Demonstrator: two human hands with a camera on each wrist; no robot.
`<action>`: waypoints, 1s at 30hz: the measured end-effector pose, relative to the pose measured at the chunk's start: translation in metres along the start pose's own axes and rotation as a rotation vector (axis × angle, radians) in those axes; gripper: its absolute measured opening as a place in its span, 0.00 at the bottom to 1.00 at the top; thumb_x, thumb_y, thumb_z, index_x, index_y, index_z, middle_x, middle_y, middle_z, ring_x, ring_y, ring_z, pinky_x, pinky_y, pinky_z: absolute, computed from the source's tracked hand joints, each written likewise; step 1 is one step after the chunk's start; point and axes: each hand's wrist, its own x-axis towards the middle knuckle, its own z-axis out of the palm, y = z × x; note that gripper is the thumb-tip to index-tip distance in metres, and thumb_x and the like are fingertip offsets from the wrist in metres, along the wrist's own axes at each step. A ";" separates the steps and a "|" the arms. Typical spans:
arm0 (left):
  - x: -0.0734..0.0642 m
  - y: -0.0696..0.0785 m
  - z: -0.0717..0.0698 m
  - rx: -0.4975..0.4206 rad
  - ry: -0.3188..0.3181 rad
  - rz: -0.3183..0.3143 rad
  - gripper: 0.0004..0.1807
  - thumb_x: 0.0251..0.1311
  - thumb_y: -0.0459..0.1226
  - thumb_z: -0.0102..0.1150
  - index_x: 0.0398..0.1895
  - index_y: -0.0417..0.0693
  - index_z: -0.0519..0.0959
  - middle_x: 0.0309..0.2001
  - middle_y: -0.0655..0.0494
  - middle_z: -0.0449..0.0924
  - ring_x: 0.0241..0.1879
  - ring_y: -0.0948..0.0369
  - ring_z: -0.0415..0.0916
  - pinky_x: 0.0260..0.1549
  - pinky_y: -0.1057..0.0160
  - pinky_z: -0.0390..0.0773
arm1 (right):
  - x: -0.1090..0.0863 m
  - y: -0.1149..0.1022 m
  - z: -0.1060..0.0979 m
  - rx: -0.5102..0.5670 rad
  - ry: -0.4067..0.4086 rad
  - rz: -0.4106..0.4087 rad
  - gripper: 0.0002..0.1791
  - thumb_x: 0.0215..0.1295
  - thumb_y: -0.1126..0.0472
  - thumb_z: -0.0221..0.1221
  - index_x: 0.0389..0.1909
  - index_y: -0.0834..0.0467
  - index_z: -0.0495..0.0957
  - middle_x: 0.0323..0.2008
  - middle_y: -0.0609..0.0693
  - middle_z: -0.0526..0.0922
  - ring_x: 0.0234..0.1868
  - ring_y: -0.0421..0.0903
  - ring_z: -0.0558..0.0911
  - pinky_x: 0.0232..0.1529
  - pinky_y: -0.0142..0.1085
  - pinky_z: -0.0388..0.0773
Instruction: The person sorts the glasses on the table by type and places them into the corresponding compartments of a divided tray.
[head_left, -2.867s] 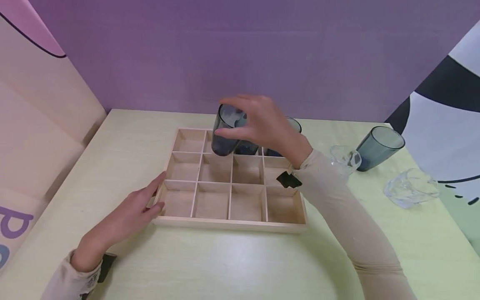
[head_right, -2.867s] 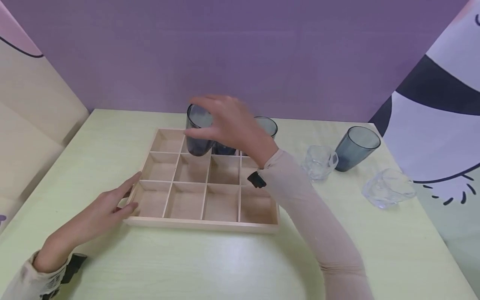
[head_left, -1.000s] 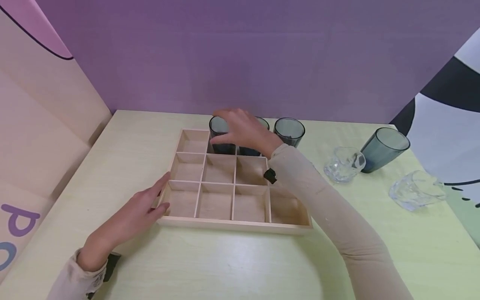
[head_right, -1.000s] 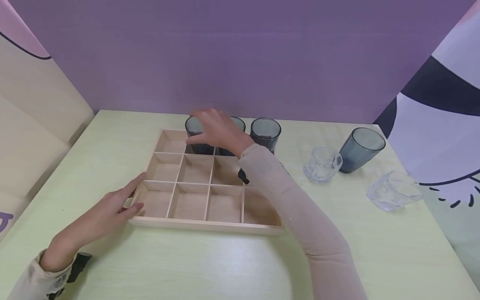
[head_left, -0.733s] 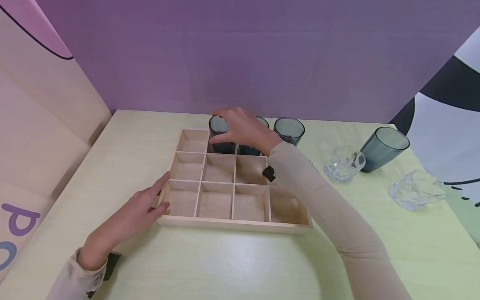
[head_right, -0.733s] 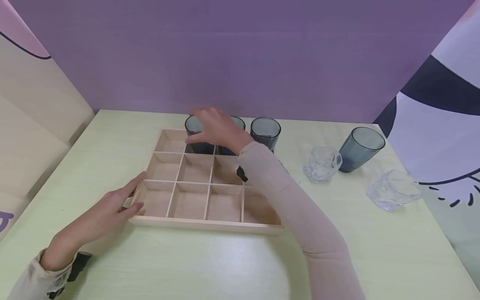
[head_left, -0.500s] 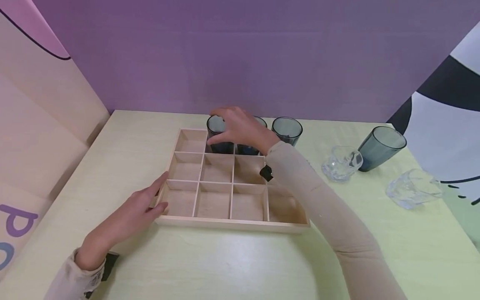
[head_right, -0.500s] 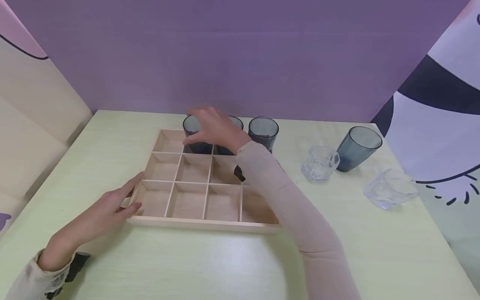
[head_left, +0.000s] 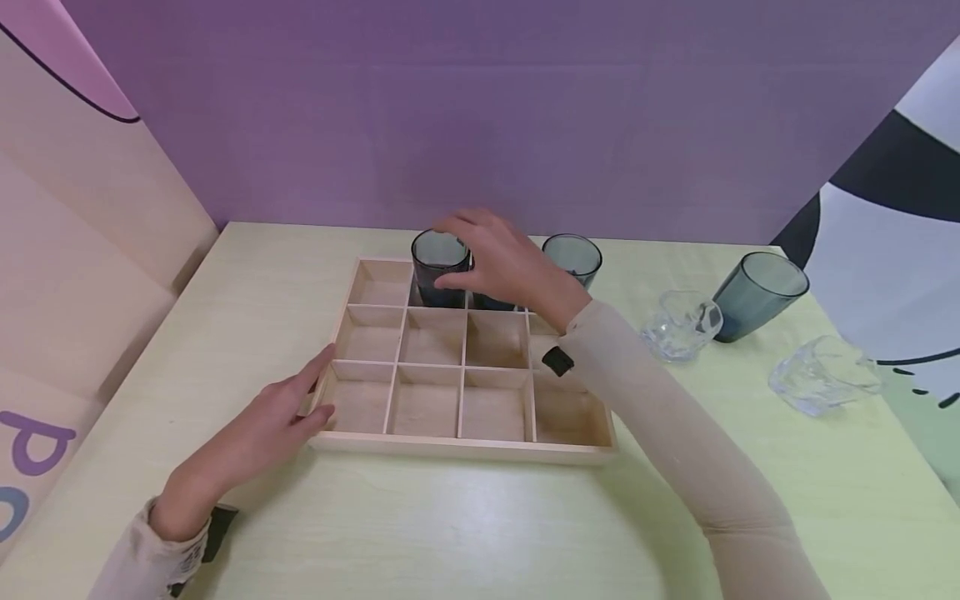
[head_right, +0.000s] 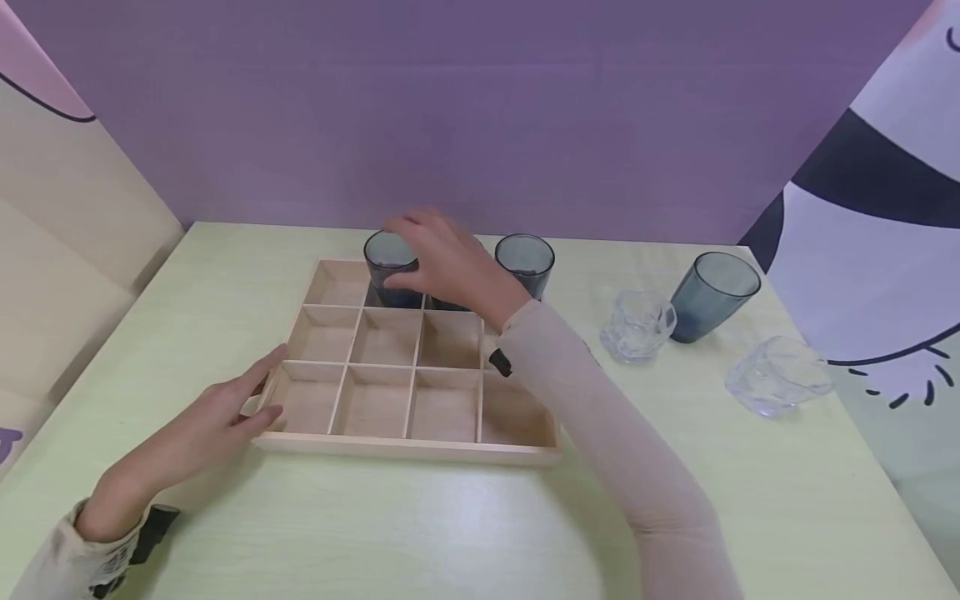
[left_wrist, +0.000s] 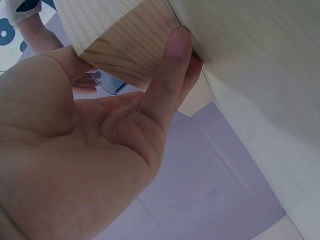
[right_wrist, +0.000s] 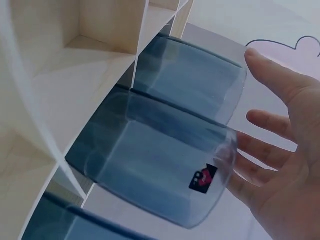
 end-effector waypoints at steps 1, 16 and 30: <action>0.000 -0.001 0.000 0.000 0.000 0.002 0.41 0.72 0.36 0.54 0.80 0.42 0.43 0.68 0.35 0.67 0.58 0.45 0.75 0.50 0.48 0.75 | -0.003 -0.001 -0.001 -0.008 0.008 -0.009 0.38 0.59 0.42 0.69 0.67 0.55 0.72 0.65 0.52 0.73 0.69 0.53 0.68 0.67 0.49 0.65; -0.004 -0.010 -0.001 0.012 0.011 0.000 0.41 0.72 0.35 0.55 0.80 0.41 0.44 0.68 0.35 0.67 0.58 0.45 0.75 0.51 0.46 0.76 | -0.049 -0.005 -0.010 -0.045 0.186 -0.134 0.30 0.62 0.54 0.70 0.63 0.61 0.75 0.60 0.55 0.76 0.63 0.52 0.70 0.62 0.44 0.70; -0.003 -0.010 0.000 0.025 0.023 0.005 0.41 0.72 0.36 0.54 0.80 0.41 0.43 0.56 0.44 0.79 0.57 0.46 0.76 0.52 0.46 0.74 | -0.093 -0.005 -0.016 -0.056 0.270 -0.122 0.26 0.62 0.58 0.69 0.60 0.62 0.76 0.57 0.57 0.77 0.59 0.54 0.72 0.56 0.47 0.75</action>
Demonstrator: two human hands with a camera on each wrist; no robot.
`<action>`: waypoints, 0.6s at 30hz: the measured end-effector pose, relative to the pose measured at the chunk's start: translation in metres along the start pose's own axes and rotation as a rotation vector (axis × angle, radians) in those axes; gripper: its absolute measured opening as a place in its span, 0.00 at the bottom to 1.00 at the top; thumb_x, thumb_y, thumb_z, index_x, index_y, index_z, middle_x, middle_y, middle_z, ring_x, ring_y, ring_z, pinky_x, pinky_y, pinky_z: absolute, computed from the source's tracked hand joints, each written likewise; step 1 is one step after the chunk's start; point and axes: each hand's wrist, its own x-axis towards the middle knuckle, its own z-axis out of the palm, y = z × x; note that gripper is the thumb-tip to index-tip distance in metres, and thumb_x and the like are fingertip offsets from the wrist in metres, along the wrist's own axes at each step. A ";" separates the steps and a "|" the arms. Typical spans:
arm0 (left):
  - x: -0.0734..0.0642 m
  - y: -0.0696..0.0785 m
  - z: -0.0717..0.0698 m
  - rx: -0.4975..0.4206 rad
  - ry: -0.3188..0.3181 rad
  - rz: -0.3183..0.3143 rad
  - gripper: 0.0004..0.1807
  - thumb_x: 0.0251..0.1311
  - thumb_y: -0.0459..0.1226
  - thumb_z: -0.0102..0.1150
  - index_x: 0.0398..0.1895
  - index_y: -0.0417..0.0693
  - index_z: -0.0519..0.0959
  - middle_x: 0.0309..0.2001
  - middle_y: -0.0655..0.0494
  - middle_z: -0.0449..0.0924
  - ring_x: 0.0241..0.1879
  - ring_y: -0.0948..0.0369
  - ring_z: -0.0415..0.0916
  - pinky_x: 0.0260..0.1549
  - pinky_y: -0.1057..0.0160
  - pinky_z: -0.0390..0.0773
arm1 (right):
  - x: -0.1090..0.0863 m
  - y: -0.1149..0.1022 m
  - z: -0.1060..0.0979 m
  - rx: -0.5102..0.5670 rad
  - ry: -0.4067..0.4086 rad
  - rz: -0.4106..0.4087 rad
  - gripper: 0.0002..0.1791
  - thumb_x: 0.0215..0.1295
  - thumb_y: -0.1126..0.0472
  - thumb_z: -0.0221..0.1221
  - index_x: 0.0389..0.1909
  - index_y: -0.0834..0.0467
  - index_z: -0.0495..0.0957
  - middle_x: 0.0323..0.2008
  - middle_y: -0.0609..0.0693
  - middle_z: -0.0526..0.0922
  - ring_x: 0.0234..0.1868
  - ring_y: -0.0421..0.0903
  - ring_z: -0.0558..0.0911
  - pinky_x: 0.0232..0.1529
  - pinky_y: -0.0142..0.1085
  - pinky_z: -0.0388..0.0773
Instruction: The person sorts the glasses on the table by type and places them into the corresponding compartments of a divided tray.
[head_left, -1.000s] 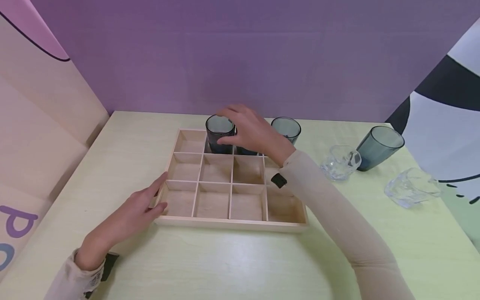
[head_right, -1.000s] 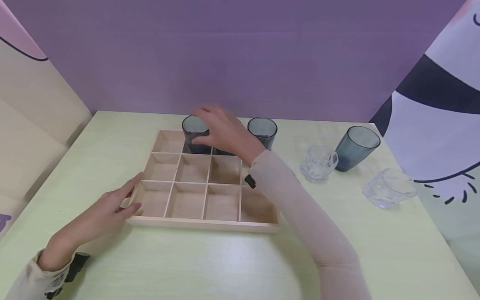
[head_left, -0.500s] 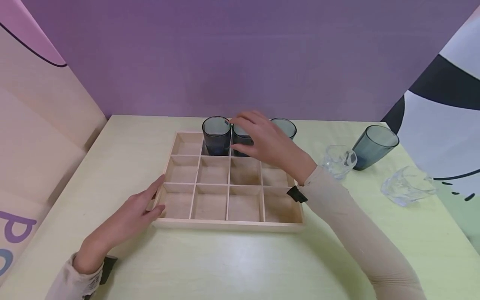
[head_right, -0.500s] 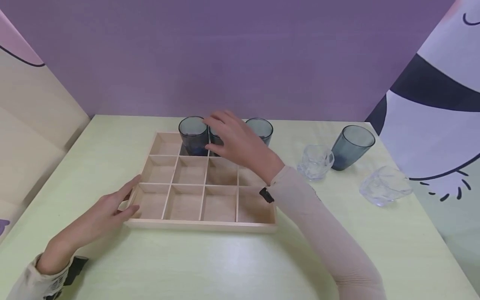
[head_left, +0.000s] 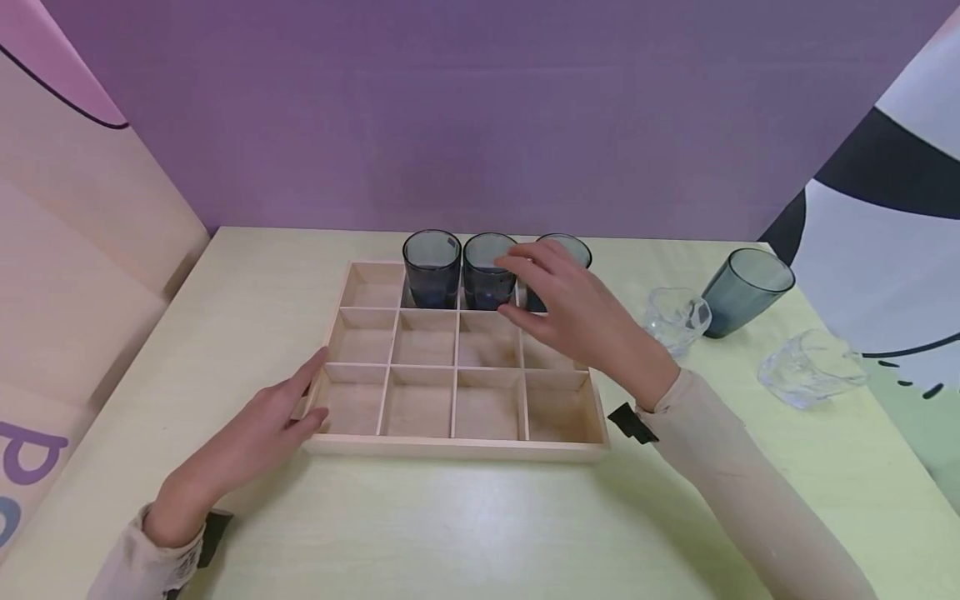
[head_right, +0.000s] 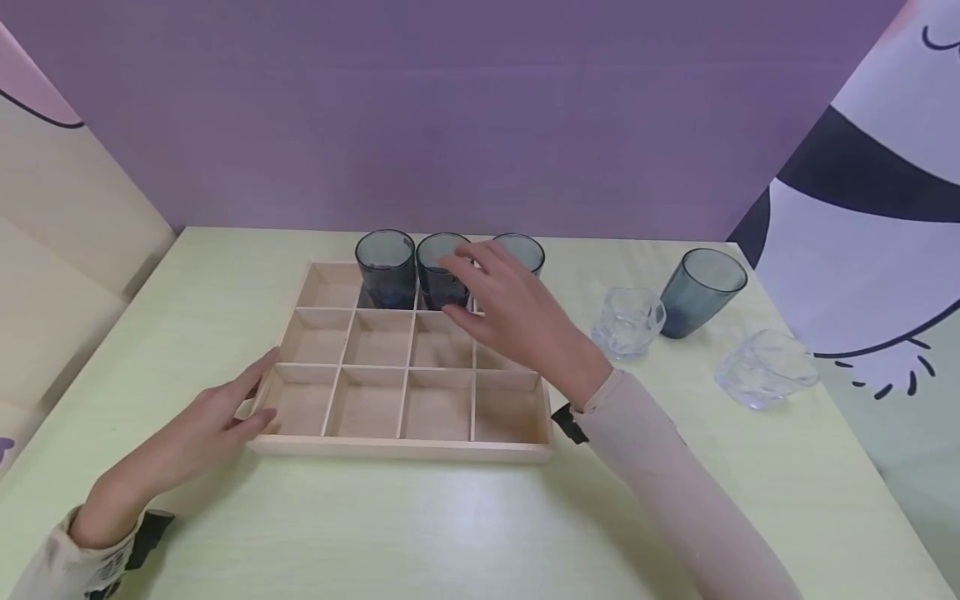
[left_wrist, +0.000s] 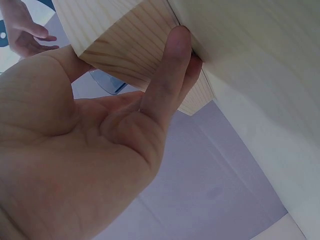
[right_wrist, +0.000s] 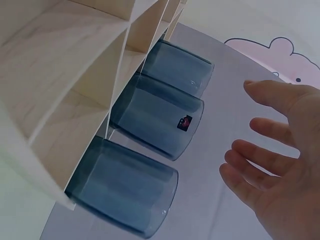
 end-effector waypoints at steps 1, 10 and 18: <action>0.000 0.000 0.000 0.000 0.001 0.000 0.41 0.72 0.36 0.54 0.80 0.41 0.44 0.55 0.44 0.80 0.57 0.47 0.76 0.52 0.45 0.74 | -0.003 0.000 -0.001 -0.002 0.005 0.004 0.26 0.62 0.58 0.69 0.59 0.62 0.77 0.57 0.57 0.77 0.60 0.54 0.72 0.56 0.47 0.75; 0.000 0.001 -0.001 -0.005 -0.009 -0.004 0.41 0.73 0.36 0.53 0.80 0.41 0.43 0.53 0.45 0.81 0.58 0.45 0.76 0.52 0.45 0.74 | -0.027 0.003 -0.017 -0.013 0.021 0.058 0.25 0.60 0.59 0.70 0.57 0.62 0.78 0.57 0.57 0.76 0.61 0.53 0.72 0.56 0.47 0.75; -0.001 0.002 -0.001 0.002 -0.008 -0.015 0.41 0.72 0.36 0.53 0.80 0.42 0.43 0.52 0.48 0.81 0.57 0.48 0.76 0.51 0.47 0.74 | -0.047 0.010 -0.024 -0.044 0.028 0.125 0.24 0.60 0.59 0.69 0.56 0.62 0.79 0.57 0.57 0.77 0.60 0.53 0.73 0.56 0.49 0.75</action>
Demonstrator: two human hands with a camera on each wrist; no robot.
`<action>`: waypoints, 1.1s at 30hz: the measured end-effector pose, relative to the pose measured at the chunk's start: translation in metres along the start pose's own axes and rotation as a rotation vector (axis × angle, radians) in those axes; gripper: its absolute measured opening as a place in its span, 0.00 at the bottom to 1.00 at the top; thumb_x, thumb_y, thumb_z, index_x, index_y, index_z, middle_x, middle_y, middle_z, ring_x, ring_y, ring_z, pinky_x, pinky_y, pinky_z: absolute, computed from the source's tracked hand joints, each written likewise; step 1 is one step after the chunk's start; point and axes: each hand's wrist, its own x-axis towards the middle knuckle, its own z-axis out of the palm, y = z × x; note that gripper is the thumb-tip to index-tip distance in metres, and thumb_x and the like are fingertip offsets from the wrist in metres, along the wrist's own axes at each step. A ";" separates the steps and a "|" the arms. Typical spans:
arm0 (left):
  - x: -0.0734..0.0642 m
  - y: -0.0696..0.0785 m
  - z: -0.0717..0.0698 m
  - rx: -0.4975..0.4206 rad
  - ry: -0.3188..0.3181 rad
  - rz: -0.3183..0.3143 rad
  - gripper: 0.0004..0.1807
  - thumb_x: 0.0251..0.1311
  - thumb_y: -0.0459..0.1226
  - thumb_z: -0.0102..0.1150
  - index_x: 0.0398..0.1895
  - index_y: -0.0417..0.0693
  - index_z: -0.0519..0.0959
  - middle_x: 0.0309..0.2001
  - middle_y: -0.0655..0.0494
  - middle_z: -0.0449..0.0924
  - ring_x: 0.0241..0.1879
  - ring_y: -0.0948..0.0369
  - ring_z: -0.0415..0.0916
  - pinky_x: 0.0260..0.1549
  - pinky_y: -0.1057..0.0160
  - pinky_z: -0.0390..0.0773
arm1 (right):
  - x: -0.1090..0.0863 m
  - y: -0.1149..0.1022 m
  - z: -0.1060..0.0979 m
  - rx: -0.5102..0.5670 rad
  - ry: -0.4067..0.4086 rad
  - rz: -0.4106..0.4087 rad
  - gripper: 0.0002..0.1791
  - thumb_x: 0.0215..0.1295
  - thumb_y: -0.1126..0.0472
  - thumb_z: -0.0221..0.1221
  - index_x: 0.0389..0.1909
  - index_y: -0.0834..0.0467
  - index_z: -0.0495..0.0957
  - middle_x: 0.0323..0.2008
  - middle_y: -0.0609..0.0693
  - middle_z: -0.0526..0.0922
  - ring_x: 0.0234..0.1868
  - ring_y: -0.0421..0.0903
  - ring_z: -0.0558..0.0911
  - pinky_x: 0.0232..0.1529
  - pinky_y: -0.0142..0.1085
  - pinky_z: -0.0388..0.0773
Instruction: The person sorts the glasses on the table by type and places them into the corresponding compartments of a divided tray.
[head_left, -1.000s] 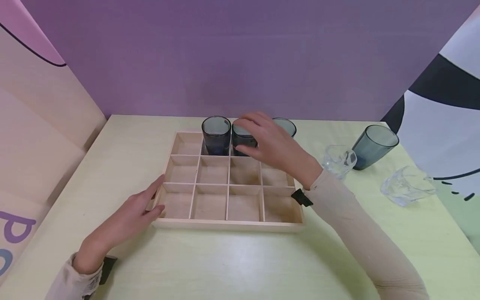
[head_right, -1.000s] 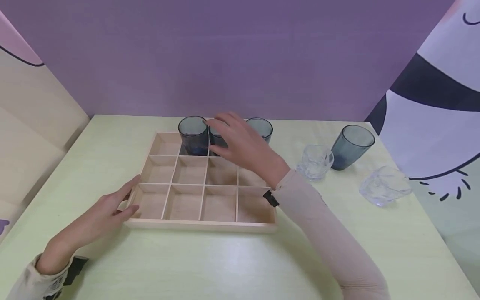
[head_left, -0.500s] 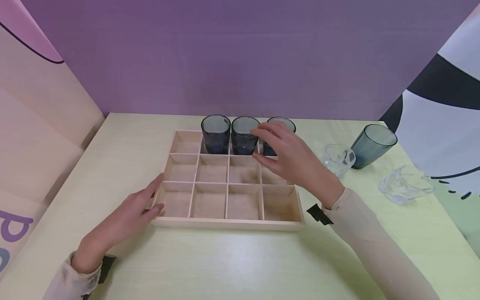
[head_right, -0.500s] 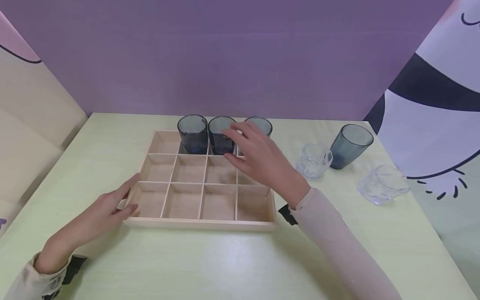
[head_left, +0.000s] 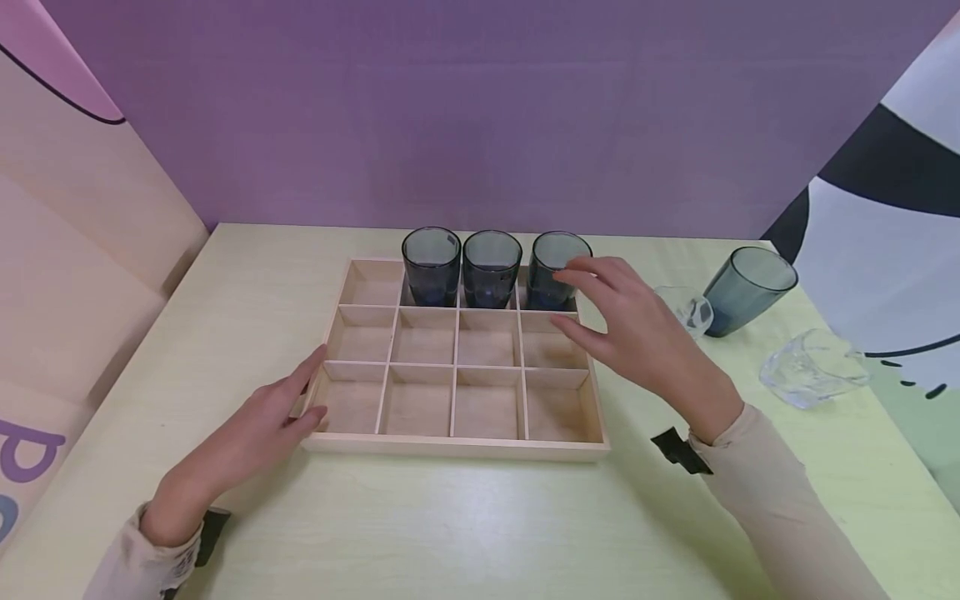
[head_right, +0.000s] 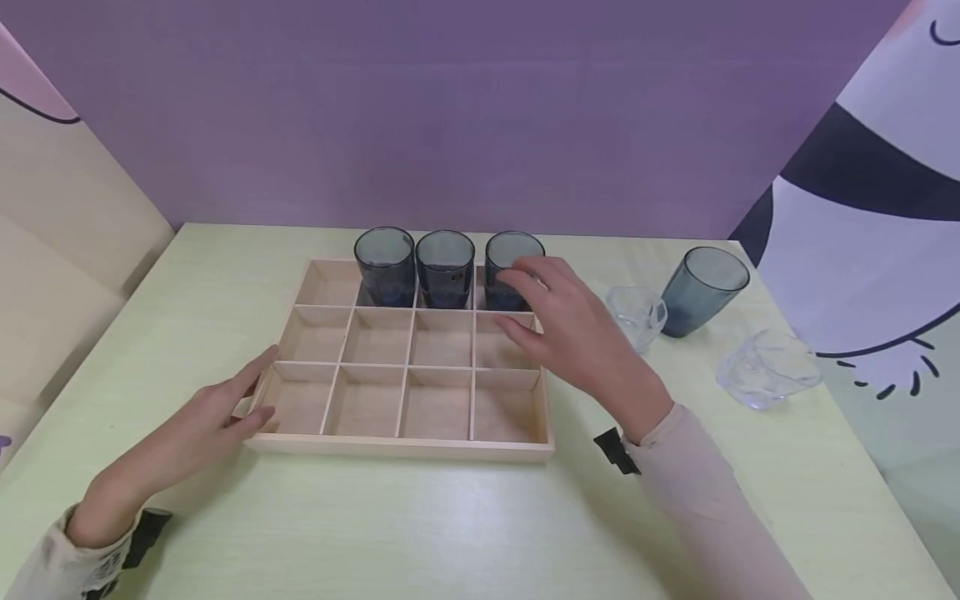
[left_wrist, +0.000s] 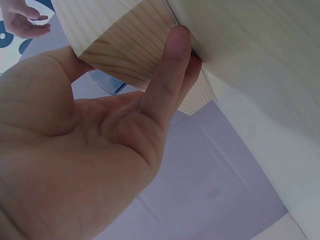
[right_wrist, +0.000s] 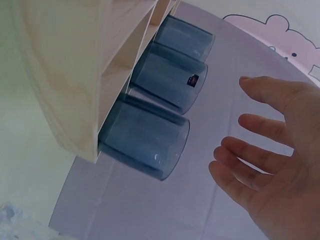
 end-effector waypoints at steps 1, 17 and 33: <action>0.000 0.000 0.000 -0.001 0.001 0.003 0.41 0.72 0.36 0.53 0.80 0.42 0.43 0.52 0.47 0.81 0.57 0.48 0.76 0.51 0.47 0.74 | -0.002 0.001 -0.001 -0.005 0.005 0.001 0.24 0.60 0.59 0.69 0.56 0.62 0.79 0.57 0.57 0.77 0.60 0.53 0.73 0.56 0.49 0.75; 0.000 0.000 0.001 -0.010 -0.004 0.003 0.40 0.72 0.36 0.53 0.80 0.42 0.44 0.51 0.49 0.81 0.55 0.49 0.77 0.52 0.47 0.74 | -0.025 0.020 -0.014 -0.034 0.038 0.030 0.26 0.54 0.64 0.72 0.55 0.64 0.79 0.55 0.59 0.78 0.59 0.57 0.73 0.56 0.51 0.72; -0.001 0.000 -0.001 0.003 0.001 0.003 0.41 0.72 0.36 0.54 0.80 0.41 0.44 0.42 0.56 0.82 0.53 0.49 0.77 0.48 0.48 0.75 | -0.044 0.040 -0.020 -0.007 0.043 0.137 0.26 0.54 0.65 0.72 0.55 0.64 0.79 0.55 0.59 0.79 0.58 0.59 0.73 0.57 0.51 0.69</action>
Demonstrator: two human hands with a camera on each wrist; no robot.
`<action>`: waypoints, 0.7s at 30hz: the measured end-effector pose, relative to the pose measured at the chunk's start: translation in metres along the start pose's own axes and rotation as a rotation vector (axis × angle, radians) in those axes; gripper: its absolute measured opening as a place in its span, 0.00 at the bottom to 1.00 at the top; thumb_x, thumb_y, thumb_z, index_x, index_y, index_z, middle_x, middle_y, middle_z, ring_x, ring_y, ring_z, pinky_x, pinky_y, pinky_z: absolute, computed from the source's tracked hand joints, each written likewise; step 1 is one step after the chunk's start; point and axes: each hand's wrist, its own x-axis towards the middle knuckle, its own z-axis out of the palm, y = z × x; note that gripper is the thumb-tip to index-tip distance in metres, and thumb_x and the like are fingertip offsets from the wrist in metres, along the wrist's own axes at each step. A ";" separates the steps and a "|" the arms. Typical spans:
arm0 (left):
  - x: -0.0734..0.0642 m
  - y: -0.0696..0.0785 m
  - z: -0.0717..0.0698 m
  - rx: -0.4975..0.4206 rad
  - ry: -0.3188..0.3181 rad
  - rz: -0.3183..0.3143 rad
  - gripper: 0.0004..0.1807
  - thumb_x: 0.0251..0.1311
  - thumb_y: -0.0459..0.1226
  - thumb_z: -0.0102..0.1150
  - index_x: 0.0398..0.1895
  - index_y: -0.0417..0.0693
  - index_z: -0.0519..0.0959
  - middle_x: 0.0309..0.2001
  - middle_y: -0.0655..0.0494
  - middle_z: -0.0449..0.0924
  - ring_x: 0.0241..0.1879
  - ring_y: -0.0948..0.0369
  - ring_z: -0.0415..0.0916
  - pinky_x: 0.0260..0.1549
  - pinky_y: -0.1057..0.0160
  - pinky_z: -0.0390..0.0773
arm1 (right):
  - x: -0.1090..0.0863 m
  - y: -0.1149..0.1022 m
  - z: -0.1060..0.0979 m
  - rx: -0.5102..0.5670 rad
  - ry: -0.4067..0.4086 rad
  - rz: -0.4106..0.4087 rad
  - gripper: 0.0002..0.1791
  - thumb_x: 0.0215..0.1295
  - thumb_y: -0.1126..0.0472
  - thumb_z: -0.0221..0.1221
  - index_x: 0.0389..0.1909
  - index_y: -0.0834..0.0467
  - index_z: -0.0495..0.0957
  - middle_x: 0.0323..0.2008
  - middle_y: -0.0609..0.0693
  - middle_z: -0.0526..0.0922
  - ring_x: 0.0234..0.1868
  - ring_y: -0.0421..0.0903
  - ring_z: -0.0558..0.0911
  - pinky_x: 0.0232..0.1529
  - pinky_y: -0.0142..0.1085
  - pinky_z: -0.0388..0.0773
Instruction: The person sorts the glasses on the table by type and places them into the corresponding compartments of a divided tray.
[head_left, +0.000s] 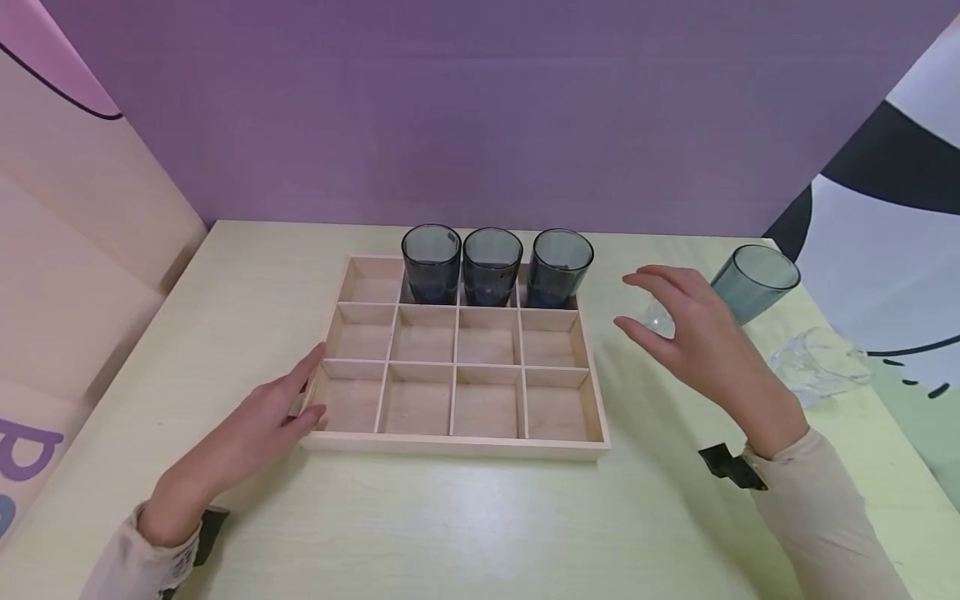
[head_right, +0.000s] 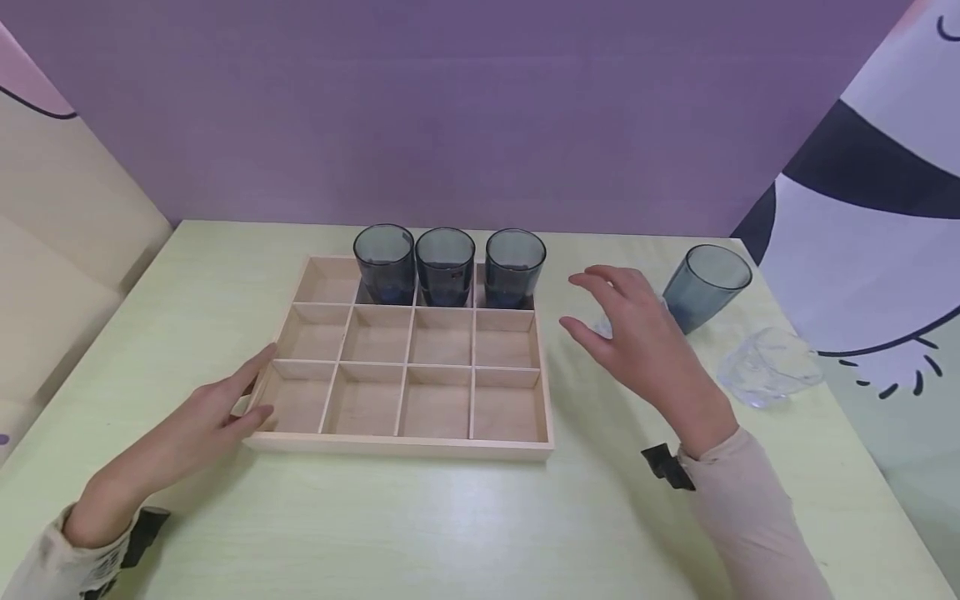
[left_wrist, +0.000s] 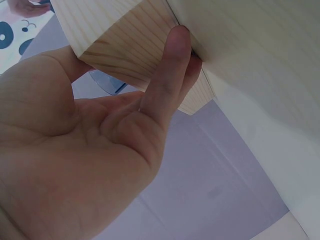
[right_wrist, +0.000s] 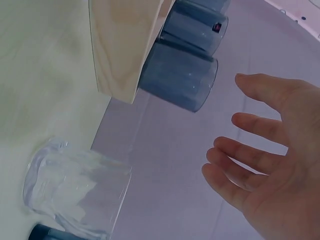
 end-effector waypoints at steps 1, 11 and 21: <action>0.000 0.000 0.001 -0.002 -0.001 -0.001 0.41 0.72 0.36 0.54 0.80 0.42 0.43 0.42 0.56 0.82 0.53 0.50 0.78 0.49 0.48 0.75 | -0.001 0.002 -0.002 -0.003 -0.005 0.012 0.26 0.54 0.65 0.72 0.55 0.64 0.78 0.55 0.59 0.78 0.59 0.59 0.72 0.57 0.51 0.69; -0.001 0.002 0.000 -0.003 -0.011 0.002 0.41 0.73 0.36 0.53 0.80 0.42 0.42 0.35 0.63 0.81 0.52 0.52 0.77 0.51 0.48 0.73 | -0.009 0.026 -0.008 -0.021 -0.057 0.114 0.28 0.59 0.62 0.70 0.59 0.65 0.75 0.57 0.63 0.76 0.60 0.63 0.70 0.58 0.57 0.66; 0.000 0.002 0.000 -0.002 0.001 -0.001 0.41 0.72 0.36 0.53 0.80 0.42 0.43 0.42 0.55 0.81 0.53 0.50 0.77 0.50 0.47 0.73 | -0.016 0.059 0.000 -0.052 -0.118 0.200 0.33 0.59 0.56 0.70 0.62 0.68 0.72 0.58 0.68 0.73 0.59 0.69 0.68 0.59 0.61 0.63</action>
